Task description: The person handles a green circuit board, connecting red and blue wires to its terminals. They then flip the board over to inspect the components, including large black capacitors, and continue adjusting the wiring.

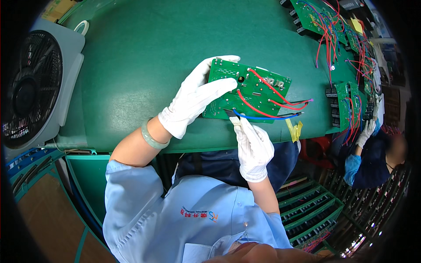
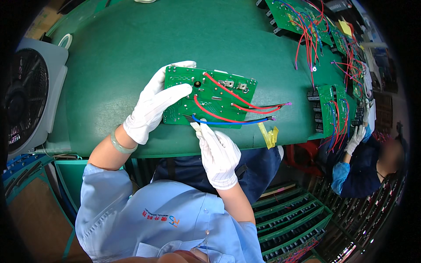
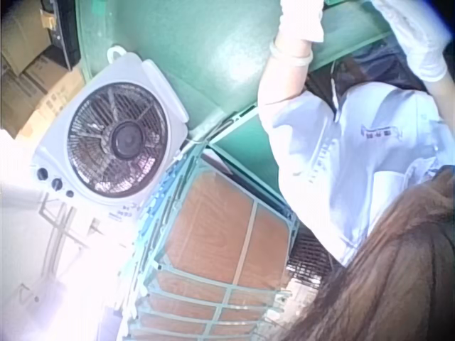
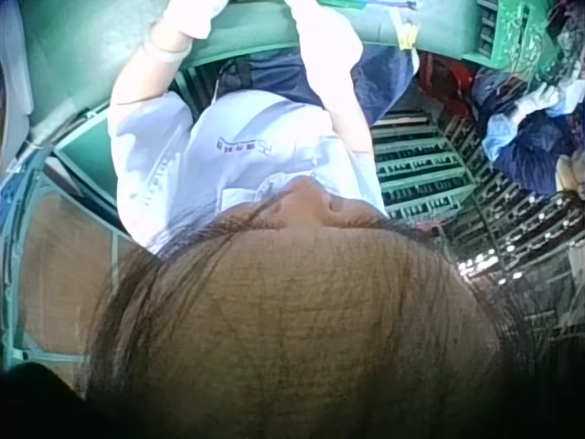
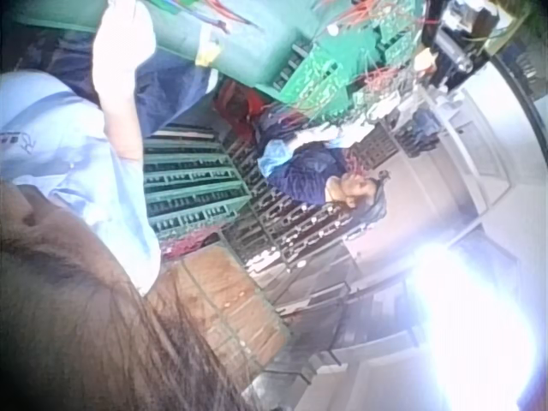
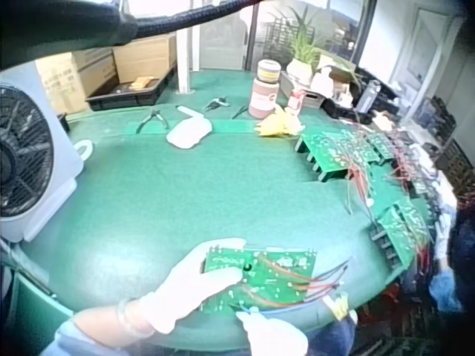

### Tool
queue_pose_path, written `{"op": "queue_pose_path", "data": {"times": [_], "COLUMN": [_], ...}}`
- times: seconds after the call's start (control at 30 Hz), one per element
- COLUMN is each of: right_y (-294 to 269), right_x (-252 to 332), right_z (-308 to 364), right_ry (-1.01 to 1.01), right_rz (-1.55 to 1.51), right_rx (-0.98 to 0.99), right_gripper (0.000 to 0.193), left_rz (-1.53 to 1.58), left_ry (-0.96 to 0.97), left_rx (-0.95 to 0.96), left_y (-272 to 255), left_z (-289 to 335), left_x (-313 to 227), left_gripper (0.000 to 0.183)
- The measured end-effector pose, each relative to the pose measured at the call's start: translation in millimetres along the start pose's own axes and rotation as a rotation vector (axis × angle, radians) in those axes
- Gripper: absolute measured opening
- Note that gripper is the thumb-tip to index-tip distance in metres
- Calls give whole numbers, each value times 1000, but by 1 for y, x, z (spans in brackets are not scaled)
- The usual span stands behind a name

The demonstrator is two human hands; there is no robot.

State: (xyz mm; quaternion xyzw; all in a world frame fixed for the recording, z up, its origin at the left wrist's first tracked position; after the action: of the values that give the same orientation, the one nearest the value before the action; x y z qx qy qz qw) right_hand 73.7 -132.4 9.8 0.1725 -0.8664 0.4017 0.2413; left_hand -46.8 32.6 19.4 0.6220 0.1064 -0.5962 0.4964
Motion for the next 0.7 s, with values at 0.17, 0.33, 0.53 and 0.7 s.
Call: {"op": "queue_pose_path", "data": {"times": [0.17,0.33,0.53,0.7], "right_y": [2,1,1,4], "right_x": [-1,1,1,1], "right_z": [0,7,2,0], "right_ry": [43,11,-75,-36], "right_rz": [-61,5,117,13], "right_rx": [9,-39,-55,-54], "right_gripper": [31,32,33,31], "left_rz": [18,13,10,21], "left_ry": [-3,-26,-9,3], "left_rx": [9,2,19,13], "left_y": [-2,1,1,0], "left_z": [1,1,0,3], "left_x": [1,-1,-2,-2], "left_gripper": [51,50,50,49]}}
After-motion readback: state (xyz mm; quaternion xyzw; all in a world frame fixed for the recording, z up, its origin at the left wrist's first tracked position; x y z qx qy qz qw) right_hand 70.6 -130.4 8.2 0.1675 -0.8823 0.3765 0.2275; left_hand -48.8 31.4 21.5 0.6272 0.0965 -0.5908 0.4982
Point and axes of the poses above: each hand's wrist, its own z-axis away from the middle knuckle, its own y-axis out of the palm, x = y × z, the point moved 2 cm from there along -z, towards the middle knuckle, and after that the axes turned 3 degrees about -x, right-handed, at the moved point
